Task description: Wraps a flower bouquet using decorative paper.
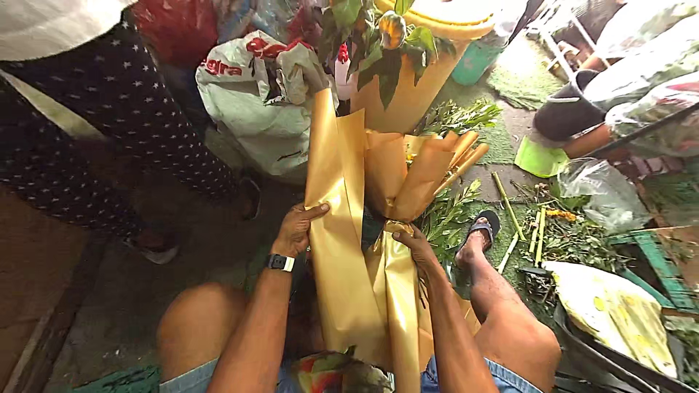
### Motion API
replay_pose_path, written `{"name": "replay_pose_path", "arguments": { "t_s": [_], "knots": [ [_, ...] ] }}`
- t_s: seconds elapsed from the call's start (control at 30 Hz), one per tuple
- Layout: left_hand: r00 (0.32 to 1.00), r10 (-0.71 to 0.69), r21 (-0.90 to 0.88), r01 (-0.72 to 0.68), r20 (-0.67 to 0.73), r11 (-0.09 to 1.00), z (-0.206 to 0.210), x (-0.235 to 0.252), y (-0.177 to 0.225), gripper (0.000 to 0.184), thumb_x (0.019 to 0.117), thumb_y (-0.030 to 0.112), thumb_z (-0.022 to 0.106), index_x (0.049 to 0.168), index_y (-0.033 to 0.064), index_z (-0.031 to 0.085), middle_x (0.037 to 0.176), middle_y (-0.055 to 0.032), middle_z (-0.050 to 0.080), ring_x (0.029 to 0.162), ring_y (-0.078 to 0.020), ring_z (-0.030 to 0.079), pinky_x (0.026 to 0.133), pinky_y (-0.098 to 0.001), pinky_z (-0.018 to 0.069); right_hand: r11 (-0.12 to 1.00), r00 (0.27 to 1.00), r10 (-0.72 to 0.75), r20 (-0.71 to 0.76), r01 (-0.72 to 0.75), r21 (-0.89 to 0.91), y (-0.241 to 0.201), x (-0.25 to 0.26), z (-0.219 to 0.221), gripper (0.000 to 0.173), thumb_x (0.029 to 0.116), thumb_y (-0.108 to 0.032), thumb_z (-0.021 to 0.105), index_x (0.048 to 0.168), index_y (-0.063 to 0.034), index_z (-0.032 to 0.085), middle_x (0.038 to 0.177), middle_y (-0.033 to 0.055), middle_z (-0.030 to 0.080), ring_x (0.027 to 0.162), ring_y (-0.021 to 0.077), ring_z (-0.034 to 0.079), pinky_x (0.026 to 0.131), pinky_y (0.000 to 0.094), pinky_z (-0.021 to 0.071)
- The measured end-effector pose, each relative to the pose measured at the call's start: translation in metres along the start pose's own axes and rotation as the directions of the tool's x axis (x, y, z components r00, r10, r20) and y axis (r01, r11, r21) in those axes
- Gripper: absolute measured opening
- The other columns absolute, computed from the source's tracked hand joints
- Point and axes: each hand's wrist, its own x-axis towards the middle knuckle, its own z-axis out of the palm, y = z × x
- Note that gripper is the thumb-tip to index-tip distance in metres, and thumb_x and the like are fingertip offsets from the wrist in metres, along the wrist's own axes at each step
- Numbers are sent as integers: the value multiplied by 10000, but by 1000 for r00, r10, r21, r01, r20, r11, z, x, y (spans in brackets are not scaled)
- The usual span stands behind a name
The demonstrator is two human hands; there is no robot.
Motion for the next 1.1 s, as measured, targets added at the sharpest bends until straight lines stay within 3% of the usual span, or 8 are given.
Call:
{"name": "replay_pose_path", "arguments": {
  "t_s": [0.13,0.27,0.4,0.57,0.7,0.8,0.93,1.1],
  "knots": [
    [993,-110,51,108,43,993,25,28,-39,432,902,77,754,1286,-27,584,1041,-192,726,910,-282,733,813,-450,626,991,984,-113,-138,101,-90,-58,-29,-34,594,862,-180,764,1374,13,531,1090,138,713,936,192,719,823,372,631],
    [986,-153,151,141,66,978,44,57,-67,463,893,105,772,1298,-21,587,1058,-204,725,918,-295,736,816,-460,627,962,950,-212,-229,162,-221,-108,-59,-54,652,808,-246,804,1365,-12,557,1106,114,717,951,175,719,822,355,631],
    [989,-136,298,112,58,948,49,76,-69,480,884,129,789,1295,-26,595,1087,-193,717,950,-271,724,852,-443,613,954,933,-247,-260,187,-236,-126,-81,-46,707,748,-250,836,1368,-41,571,1098,96,724,948,167,725,803,343,637],
    [992,-128,312,120,5,942,53,78,-72,464,874,140,804,1263,-34,620,1083,-188,719,967,-261,718,869,-440,605,963,924,-253,-285,213,-163,-85,-57,-4,685,780,-172,832,1385,-13,552,1172,134,702,1024,200,708,872,385,624],
    [997,-71,305,69,-3,950,56,66,-89,411,880,155,796,1212,-40,652,1074,-188,719,977,-270,710,885,-459,596,971,907,-228,-355,186,-149,-25,-16,30,710,793,-211,843,1412,-30,549,1226,146,686,1086,206,684,930,416,596],
    [999,-31,292,29,5,956,58,55,-102,345,900,155,774,1168,-32,664,1054,-170,720,957,-255,702,863,-457,591,976,903,-184,-388,121,-181,9,7,42,710,774,-279,869,1389,-70,583,1209,147,693,1077,225,688,916,460,595],
    [1000,-5,246,8,-16,969,57,46,-117,341,898,157,777,1161,-33,671,1056,-172,719,956,-256,710,863,-448,608,970,920,-152,-362,69,-232,31,15,45,611,785,-316,864,1288,-53,639,1135,143,709,1018,235,698,883,476,600],
    [997,40,220,-24,-70,975,60,42,-124,291,884,186,789,1088,-5,706,1006,-140,732,931,-230,714,867,-444,604,955,903,-230,-362,136,-265,38,8,49,678,762,-324,861,1347,-91,612,1209,96,702,1101,183,683,932,428,598]
  ]
}}
